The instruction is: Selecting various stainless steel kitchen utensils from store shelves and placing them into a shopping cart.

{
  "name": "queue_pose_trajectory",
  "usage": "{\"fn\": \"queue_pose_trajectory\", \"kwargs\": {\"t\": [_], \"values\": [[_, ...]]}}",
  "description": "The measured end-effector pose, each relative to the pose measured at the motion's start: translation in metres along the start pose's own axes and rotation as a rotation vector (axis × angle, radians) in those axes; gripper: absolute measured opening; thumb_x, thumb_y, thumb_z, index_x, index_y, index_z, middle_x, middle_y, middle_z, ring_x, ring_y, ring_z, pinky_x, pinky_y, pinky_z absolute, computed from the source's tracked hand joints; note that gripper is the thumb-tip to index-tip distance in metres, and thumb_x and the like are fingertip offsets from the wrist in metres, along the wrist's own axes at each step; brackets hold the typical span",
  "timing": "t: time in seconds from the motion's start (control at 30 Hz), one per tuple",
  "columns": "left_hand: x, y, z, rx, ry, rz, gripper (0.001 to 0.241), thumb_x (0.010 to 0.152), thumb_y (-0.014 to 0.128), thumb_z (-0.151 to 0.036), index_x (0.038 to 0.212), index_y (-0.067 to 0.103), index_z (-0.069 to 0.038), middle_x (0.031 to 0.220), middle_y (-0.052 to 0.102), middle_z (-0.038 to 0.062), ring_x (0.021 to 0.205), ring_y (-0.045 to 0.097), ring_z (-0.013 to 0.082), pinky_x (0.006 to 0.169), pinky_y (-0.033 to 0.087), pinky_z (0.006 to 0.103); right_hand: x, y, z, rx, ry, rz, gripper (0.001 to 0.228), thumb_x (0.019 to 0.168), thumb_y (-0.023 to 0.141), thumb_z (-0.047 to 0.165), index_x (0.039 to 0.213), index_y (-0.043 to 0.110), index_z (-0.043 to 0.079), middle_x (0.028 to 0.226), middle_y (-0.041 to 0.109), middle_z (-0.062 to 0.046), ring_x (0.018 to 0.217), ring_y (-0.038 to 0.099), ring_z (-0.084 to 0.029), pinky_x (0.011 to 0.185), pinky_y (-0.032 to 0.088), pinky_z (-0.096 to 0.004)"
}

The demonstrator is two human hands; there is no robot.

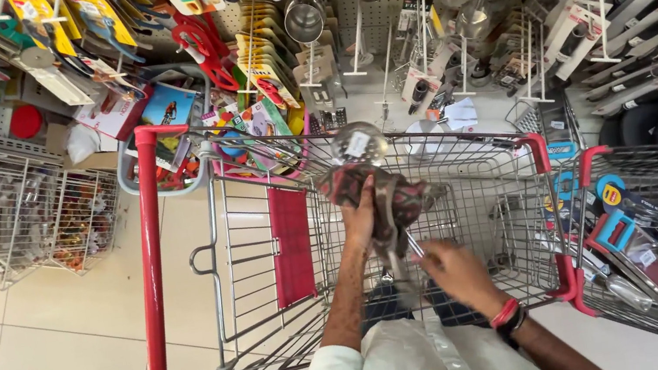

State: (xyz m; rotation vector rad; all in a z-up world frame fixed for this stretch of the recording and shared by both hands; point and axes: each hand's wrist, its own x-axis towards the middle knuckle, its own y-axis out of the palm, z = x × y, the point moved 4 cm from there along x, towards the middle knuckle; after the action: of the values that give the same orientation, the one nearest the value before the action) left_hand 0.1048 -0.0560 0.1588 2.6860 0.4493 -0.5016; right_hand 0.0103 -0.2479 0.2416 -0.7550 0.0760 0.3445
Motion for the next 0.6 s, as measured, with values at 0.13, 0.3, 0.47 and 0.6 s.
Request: {"fn": "queue_pose_trajectory", "kwargs": {"t": [0.13, 0.3, 0.47, 0.6], "values": [[-0.012, 0.012, -0.010, 0.596, 0.286, 0.281, 0.035, 0.102, 0.062, -0.031, 0.130, 0.068, -0.012, 0.118, 0.076, 0.011, 0.104, 0.076, 0.0240, 0.092, 0.063, 0.0370, 0.040, -0.044, -0.006, 0.219, 0.146, -0.162, 0.056, 0.098, 0.060, 0.039, 0.142, 0.051, 0.007, 0.114, 0.073, -0.015, 0.083, 0.074, -0.023, 0.067, 0.060, -0.036], [-0.053, 0.047, -0.031, 1.029, 0.506, 0.489, 0.051, 0.096, 0.067, -0.043, 0.134, 0.064, -0.009, 0.118, 0.071, 0.019, 0.102, 0.072, 0.0349, 0.090, 0.058, 0.0464, 0.094, -0.081, -0.033, 0.726, -0.036, -0.307, 0.072, 0.094, 0.071, 0.021, 0.150, 0.030, 0.005, 0.122, 0.065, -0.011, 0.107, 0.067, -0.013, 0.084, 0.059, -0.030], [-0.063, 0.037, -0.031, 1.129, 0.402, 0.570, 0.056, 0.093, 0.063, -0.058, 0.132, 0.066, -0.018, 0.113, 0.072, 0.019, 0.101, 0.072, 0.0370, 0.086, 0.059, 0.0490, 0.096, -0.095, -0.065, 0.677, 0.105, -0.339, 0.035, 0.092, 0.074, 0.006, 0.126, 0.069, -0.003, 0.109, 0.076, -0.009, 0.093, 0.070, -0.011, 0.075, 0.057, -0.024], [-0.073, 0.003, -0.022, 1.322, 0.120, 0.649, 0.055, 0.093, 0.056, -0.065, 0.133, 0.067, -0.029, 0.099, 0.076, 0.015, 0.091, 0.075, 0.0319, 0.086, 0.061, 0.0450, 0.083, -0.117, -0.100, 0.930, 0.080, -0.442, 0.027, 0.100, 0.072, 0.007, 0.125, 0.067, -0.003, 0.112, 0.076, -0.005, 0.096, 0.072, -0.009, 0.083, 0.058, -0.019]]}}
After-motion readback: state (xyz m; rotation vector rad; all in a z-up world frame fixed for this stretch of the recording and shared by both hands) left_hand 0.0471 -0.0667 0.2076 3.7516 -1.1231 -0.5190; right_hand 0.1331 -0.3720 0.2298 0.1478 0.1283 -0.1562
